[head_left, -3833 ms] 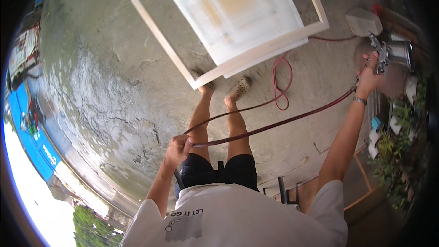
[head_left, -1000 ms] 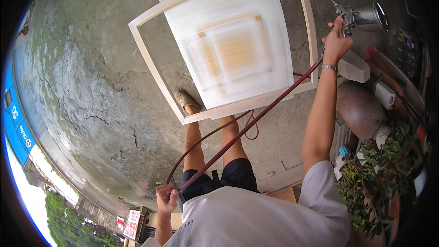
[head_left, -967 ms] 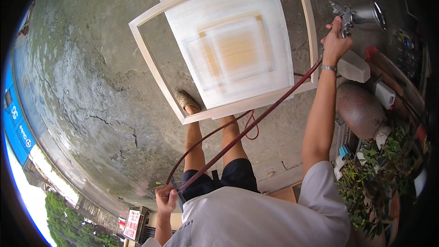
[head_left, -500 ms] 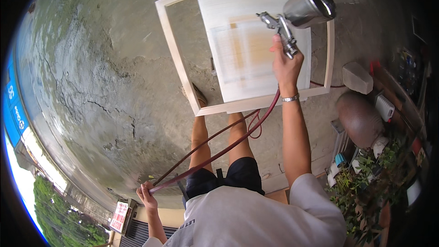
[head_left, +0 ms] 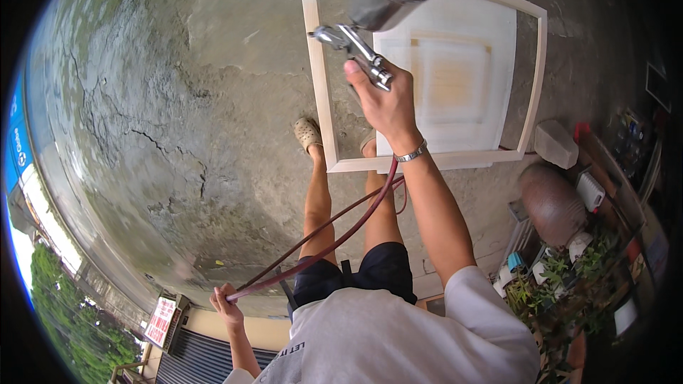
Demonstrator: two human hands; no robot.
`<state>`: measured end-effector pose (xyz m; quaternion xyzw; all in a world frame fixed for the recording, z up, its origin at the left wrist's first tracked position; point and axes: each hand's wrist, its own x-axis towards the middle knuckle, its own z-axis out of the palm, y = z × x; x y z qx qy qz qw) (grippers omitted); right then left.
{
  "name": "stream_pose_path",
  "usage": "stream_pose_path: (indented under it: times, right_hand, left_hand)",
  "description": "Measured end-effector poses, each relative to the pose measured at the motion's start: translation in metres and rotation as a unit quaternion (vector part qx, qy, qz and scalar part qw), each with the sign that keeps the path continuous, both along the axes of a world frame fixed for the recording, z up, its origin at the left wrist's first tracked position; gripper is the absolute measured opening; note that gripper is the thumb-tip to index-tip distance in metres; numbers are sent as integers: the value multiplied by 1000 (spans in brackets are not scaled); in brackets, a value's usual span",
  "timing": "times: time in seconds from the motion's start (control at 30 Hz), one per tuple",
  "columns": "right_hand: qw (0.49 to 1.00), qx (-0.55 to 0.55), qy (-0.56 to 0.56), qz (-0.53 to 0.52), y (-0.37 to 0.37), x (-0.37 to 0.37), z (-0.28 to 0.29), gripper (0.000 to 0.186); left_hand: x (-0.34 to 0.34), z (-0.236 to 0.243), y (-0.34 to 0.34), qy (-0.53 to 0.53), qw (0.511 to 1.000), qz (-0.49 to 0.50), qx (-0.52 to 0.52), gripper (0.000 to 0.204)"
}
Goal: The person spray paints a wooden frame white using a spray gun, then places it on a table with other frames. The person repeats the process with a second frame, moving between frames and the work area.
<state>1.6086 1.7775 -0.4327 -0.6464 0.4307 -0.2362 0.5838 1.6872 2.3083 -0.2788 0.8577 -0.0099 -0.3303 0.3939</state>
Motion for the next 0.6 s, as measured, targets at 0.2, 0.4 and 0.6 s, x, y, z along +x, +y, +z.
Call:
stream_pose_path:
  times: [0.2,0.4,0.6]
  right_hand:
    - [995,-73,64,-39,-20,13,12,43]
    - [969,-114,169,-137,-79,-46,0,40]
    - [943,-75,252,-204,-137,-129,4,42]
  left_hand:
    - [-3,0,-3,-15,999,-32,41,60]
    - [-12,7,-21,33,999,-11,4,60]
    - [-40,9,-61,-3,997,-33,75,59]
